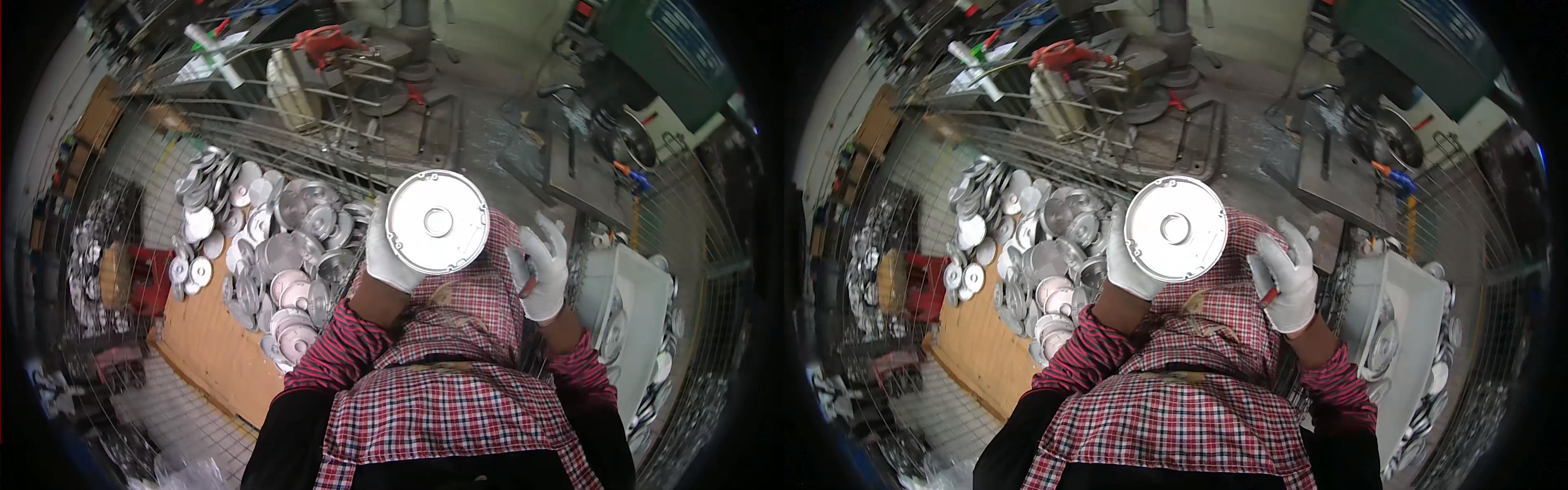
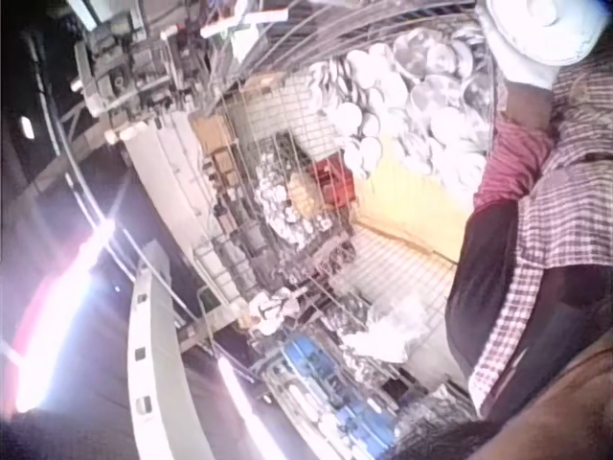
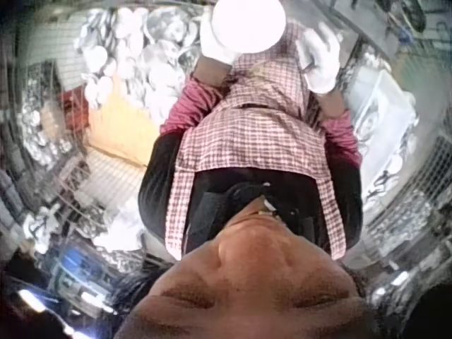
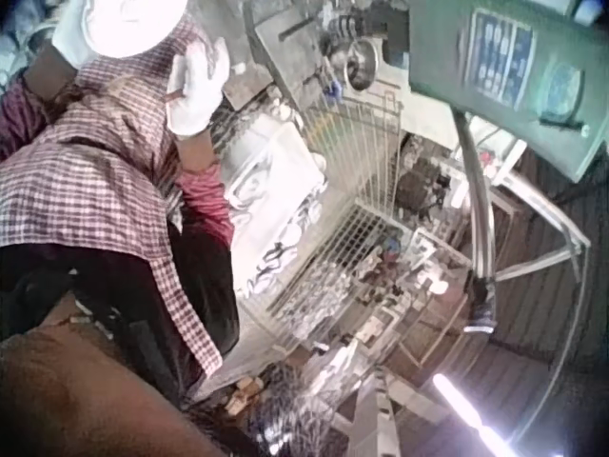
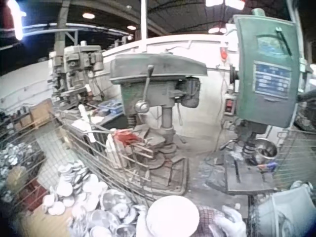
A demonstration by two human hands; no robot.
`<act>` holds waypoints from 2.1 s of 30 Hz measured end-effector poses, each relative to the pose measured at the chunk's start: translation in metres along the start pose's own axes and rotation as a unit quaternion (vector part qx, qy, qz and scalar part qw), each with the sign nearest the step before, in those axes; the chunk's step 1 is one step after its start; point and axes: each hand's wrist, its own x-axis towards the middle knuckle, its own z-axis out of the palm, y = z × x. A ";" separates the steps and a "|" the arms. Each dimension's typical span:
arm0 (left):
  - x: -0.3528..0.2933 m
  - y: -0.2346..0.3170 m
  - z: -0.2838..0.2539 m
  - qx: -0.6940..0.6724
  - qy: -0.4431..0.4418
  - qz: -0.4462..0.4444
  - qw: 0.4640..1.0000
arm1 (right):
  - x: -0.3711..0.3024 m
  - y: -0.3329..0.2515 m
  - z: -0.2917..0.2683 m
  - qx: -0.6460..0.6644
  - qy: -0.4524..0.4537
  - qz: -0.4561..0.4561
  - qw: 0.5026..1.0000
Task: The person inspects and sorts circular metal components by hand at a drill press station.
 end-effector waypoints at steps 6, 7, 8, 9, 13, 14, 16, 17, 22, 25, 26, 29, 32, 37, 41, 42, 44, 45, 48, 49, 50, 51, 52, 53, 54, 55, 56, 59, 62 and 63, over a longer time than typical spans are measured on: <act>-0.003 -0.013 0.001 0.030 -0.019 -0.038 0.999 | -0.007 -0.016 -0.011 -0.070 -0.005 0.037 0.997; -0.002 -0.016 -0.002 0.022 -0.022 -0.049 0.998 | -0.008 -0.023 -0.015 -0.097 -0.029 0.055 0.993; -0.003 -0.019 -0.003 0.022 -0.026 -0.067 0.997 | -0.015 -0.021 -0.013 -0.070 -0.042 0.098 0.992; -0.003 -0.024 -0.005 0.016 -0.040 -0.080 0.996 | -0.019 -0.023 -0.013 -0.091 -0.055 0.099 0.989; -0.009 -0.039 -0.011 0.025 -0.062 -0.112 0.991 | -0.023 -0.030 -0.015 -0.139 -0.127 0.116 0.975; -0.011 -0.041 -0.011 0.023 -0.056 -0.130 0.990 | -0.023 -0.029 -0.015 -0.137 -0.118 0.098 0.979; -0.013 -0.041 -0.018 0.007 -0.075 -0.135 0.988 | -0.019 -0.032 -0.017 -0.154 -0.112 0.067 0.979; -0.014 -0.041 -0.019 0.021 -0.066 -0.139 0.988 | -0.018 -0.034 -0.018 -0.168 -0.105 0.037 0.979; -0.021 -0.042 -0.021 0.068 -0.070 -0.159 0.982 | -0.030 -0.032 -0.023 -0.113 -0.095 0.002 0.989; -0.008 -0.042 -0.043 0.320 -0.105 0.045 0.940 | -0.020 -0.025 -0.028 0.099 -0.168 0.122 0.973; -0.006 -0.040 -0.049 0.314 -0.157 0.071 0.934 | -0.016 -0.027 -0.030 0.212 -0.194 0.330 0.899; -0.021 -0.035 -0.032 0.279 -0.196 -0.059 0.938 | -0.006 -0.009 -0.037 0.334 -0.130 0.455 0.815; -0.020 -0.037 -0.029 0.336 -0.156 -0.082 0.925 | 0.002 0.001 -0.049 0.386 -0.195 0.531 0.729; -0.028 -0.047 -0.019 0.230 -0.126 -0.131 0.956 | 0.008 -0.002 -0.058 0.412 -0.227 0.468 0.749; -0.024 -0.049 -0.027 0.198 -0.112 -0.127 0.965 | 0.010 -0.003 -0.068 0.415 -0.259 0.411 0.769; -0.022 -0.051 -0.027 0.183 -0.115 -0.130 0.968 | 0.009 0.000 -0.071 0.402 -0.268 0.406 0.776; -0.021 -0.050 -0.026 0.179 -0.121 -0.132 0.967 | 0.005 0.007 -0.072 0.424 -0.262 0.420 0.758; -0.020 -0.051 -0.026 0.174 -0.129 -0.132 0.967 | 0.004 0.009 -0.071 0.417 -0.262 0.422 0.761; -0.018 -0.053 -0.028 0.181 -0.132 -0.126 0.966 | -0.001 0.014 -0.063 0.410 -0.236 0.426 0.771; -0.018 -0.053 -0.027 0.181 -0.130 -0.126 0.967 | -0.001 0.017 -0.062 0.417 -0.229 0.434 0.765; -0.018 -0.054 -0.027 0.180 -0.127 -0.119 0.968 | -0.001 0.021 -0.060 0.424 -0.222 0.442 0.759; -0.018 -0.054 -0.026 0.180 -0.124 -0.112 0.969 | -0.001 0.026 -0.057 0.412 -0.222 0.448 0.762; -0.017 -0.053 -0.026 0.181 -0.122 -0.110 0.970 | -0.003 0.027 -0.052 0.414 -0.224 0.448 0.760; -0.017 -0.051 -0.027 0.178 -0.121 -0.117 0.970 | -0.003 0.027 -0.047 0.417 -0.200 0.430 0.775; -0.017 -0.050 -0.028 0.174 -0.119 -0.122 0.970 | -0.004 0.026 -0.043 0.420 -0.177 0.412 0.789; -0.017 -0.049 -0.031 0.174 -0.116 -0.120 0.970 | -0.005 0.029 -0.041 0.422 -0.180 0.413 0.787; -0.016 -0.048 -0.035 0.164 -0.119 -0.123 0.972 | -0.007 0.033 -0.041 0.417 -0.197 0.420 0.782; -0.013 -0.046 -0.046 0.160 -0.117 -0.120 0.973 | -0.010 0.039 -0.040 0.412 -0.221 0.432 0.771; -0.010 -0.049 -0.045 0.131 -0.096 -0.114 0.980 | -0.019 0.043 -0.033 0.404 -0.208 0.420 0.785; -0.009 -0.050 -0.045 0.095 -0.081 -0.110 0.986 | -0.021 0.042 -0.029 0.397 -0.193 0.400 0.803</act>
